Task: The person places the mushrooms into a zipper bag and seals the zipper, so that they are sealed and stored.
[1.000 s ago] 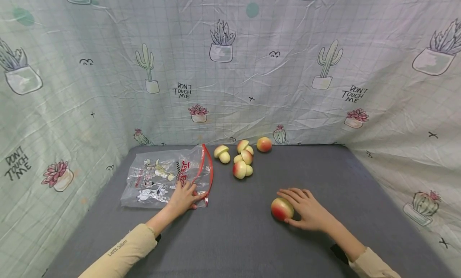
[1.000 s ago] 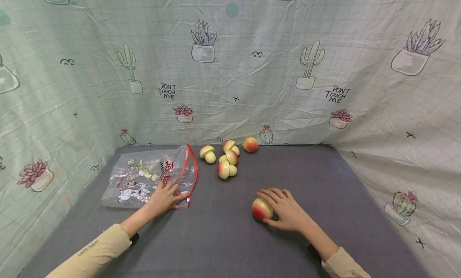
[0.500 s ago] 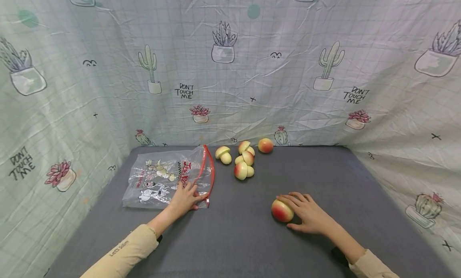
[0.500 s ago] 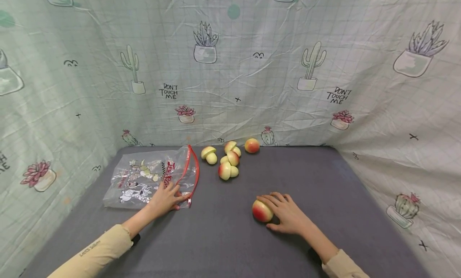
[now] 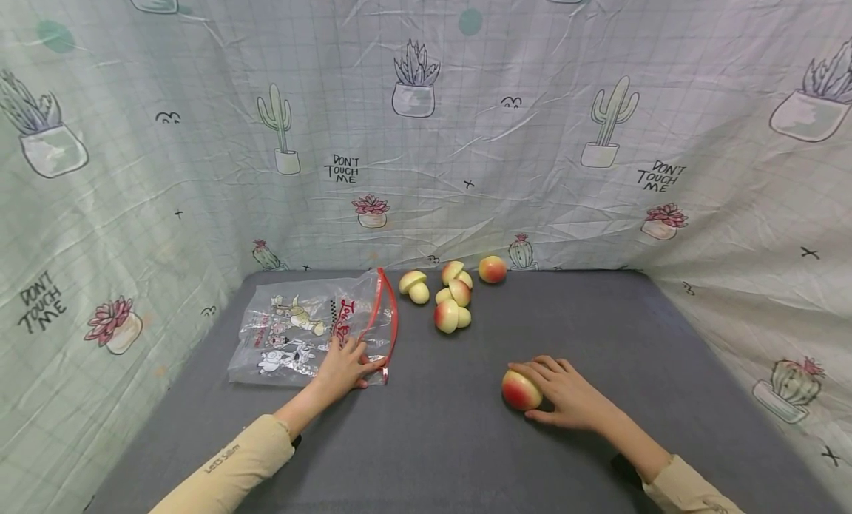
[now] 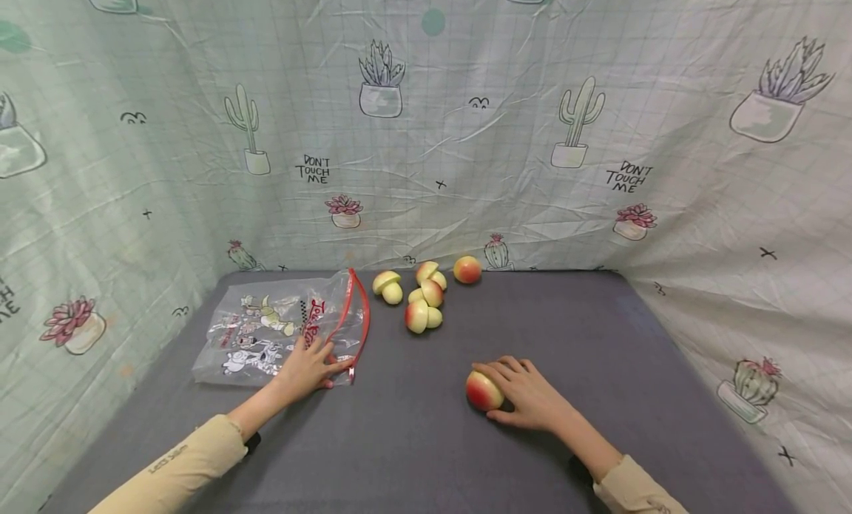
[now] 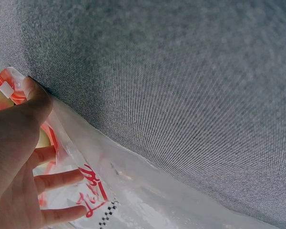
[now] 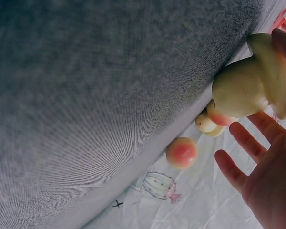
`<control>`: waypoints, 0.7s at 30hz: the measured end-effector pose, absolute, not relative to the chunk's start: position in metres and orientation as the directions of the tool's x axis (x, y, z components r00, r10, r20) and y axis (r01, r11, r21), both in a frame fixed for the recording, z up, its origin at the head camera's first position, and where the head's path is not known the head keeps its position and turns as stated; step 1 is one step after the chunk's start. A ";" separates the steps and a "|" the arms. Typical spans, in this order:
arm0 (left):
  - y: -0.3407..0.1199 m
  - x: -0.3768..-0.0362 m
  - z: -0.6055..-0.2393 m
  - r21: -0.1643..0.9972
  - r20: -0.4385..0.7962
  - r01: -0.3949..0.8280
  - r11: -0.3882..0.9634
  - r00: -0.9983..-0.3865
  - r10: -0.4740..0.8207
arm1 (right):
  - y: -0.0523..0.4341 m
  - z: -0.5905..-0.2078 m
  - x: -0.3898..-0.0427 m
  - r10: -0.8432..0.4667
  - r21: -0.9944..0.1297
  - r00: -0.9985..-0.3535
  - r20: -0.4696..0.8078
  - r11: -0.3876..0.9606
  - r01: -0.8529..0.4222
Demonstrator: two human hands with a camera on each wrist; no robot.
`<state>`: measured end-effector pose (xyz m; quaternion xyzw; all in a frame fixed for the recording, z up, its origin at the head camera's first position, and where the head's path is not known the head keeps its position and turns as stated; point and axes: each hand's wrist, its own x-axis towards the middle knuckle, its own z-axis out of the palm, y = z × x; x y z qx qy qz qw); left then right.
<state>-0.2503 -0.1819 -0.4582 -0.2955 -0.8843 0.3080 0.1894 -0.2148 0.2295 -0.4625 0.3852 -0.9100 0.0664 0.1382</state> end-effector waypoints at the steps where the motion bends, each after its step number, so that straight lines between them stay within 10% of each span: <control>1: -0.182 -0.250 -0.458 -0.657 0.152 0.406 0.635 -0.754 0.639 | 0.229 -0.463 -0.215 -0.686 -0.018 -0.660 0.306 0.689 -0.725; 21: -0.181 -0.252 -0.459 -0.674 0.112 0.394 0.625 -0.781 0.614 | 0.223 -0.461 -0.218 -0.691 -0.040 -0.647 0.322 0.673 -0.738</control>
